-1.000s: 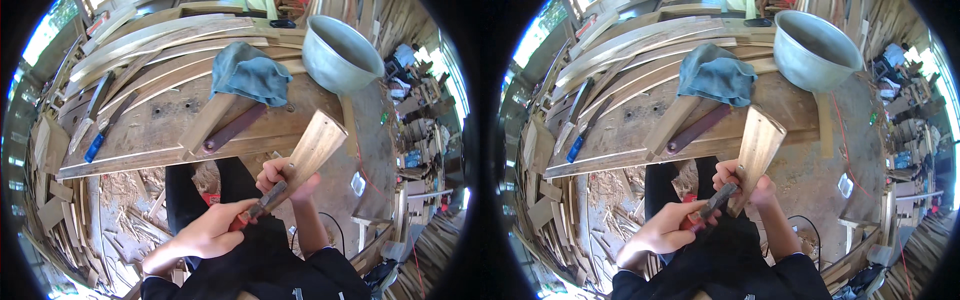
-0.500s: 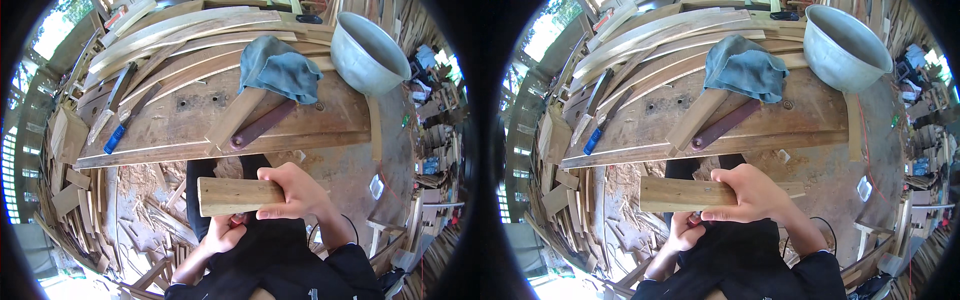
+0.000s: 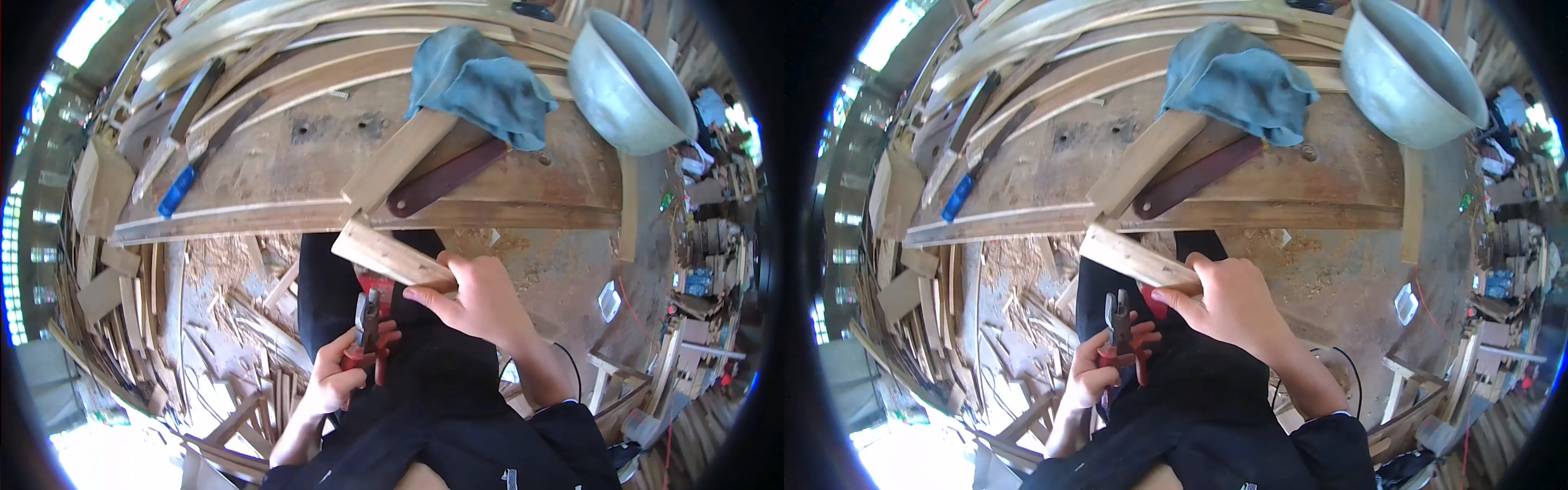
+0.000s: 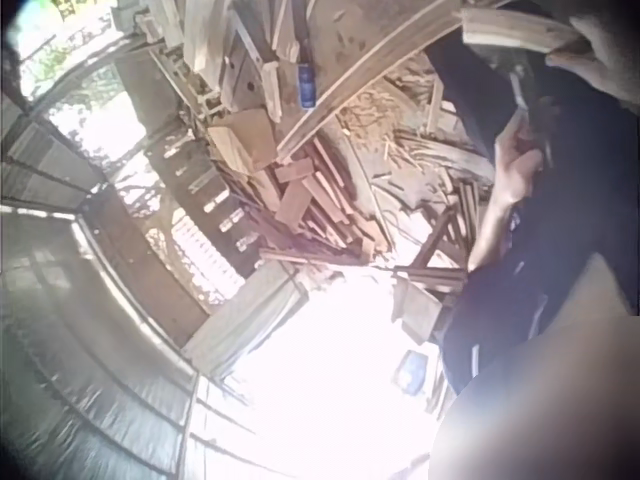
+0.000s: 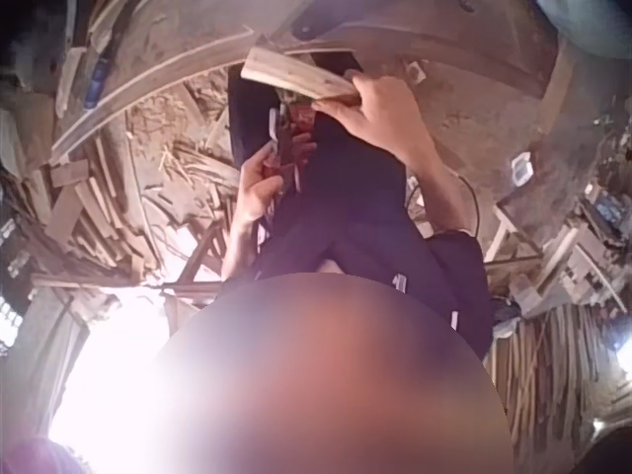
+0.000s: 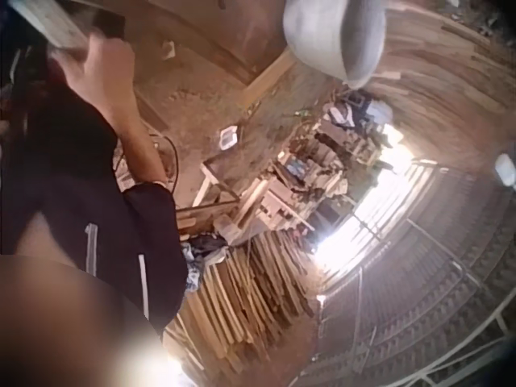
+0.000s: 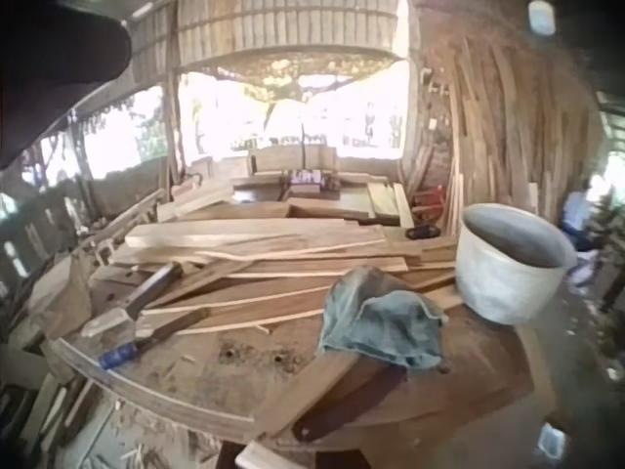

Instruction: Use a wood rasp and pliers to shape and smooth a wooden piece.

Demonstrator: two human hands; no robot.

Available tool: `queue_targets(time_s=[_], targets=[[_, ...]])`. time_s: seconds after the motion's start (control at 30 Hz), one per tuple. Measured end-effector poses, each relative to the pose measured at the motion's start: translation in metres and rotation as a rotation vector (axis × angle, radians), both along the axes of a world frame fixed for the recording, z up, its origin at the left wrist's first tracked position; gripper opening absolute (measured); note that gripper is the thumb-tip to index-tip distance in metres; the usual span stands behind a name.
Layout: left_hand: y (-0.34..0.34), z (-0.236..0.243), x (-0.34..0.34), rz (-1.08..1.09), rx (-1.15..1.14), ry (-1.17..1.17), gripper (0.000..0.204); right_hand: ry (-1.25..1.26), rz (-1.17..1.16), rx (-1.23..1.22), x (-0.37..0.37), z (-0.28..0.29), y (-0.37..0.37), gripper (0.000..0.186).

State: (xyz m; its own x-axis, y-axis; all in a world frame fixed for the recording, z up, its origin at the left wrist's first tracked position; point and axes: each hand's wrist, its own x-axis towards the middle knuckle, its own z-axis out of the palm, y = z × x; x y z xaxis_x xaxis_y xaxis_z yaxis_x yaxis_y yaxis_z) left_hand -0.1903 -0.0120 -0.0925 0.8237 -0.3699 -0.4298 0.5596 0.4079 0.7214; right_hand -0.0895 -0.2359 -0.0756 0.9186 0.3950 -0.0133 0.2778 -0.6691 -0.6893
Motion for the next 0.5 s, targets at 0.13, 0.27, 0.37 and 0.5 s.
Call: queue_targets(time_s=[0.13, 0.27, 0.37, 0.5], targets=[[0.006, -0.005, -0.009, -0.041, 0.241, -0.096, 0.071, 0.075, 0.005, -0.022, -0.010, -0.015, 0.010, 0.042], [0.007, -0.012, -0.012, -0.134, 0.601, -0.312, 0.072, 0.138, 0.064, -0.076, -0.020, -0.034, 0.019, 0.042], [0.006, -0.010, -0.015, -0.087, 0.819, -0.437, 0.073, 0.171, 0.105, -0.114, -0.027, -0.046, 0.024, 0.041], [0.005, -0.010, -0.018, -0.141, 0.957, -0.377, 0.075, 0.188, 0.133, -0.203, -0.030, -0.044, 0.031, 0.040]])
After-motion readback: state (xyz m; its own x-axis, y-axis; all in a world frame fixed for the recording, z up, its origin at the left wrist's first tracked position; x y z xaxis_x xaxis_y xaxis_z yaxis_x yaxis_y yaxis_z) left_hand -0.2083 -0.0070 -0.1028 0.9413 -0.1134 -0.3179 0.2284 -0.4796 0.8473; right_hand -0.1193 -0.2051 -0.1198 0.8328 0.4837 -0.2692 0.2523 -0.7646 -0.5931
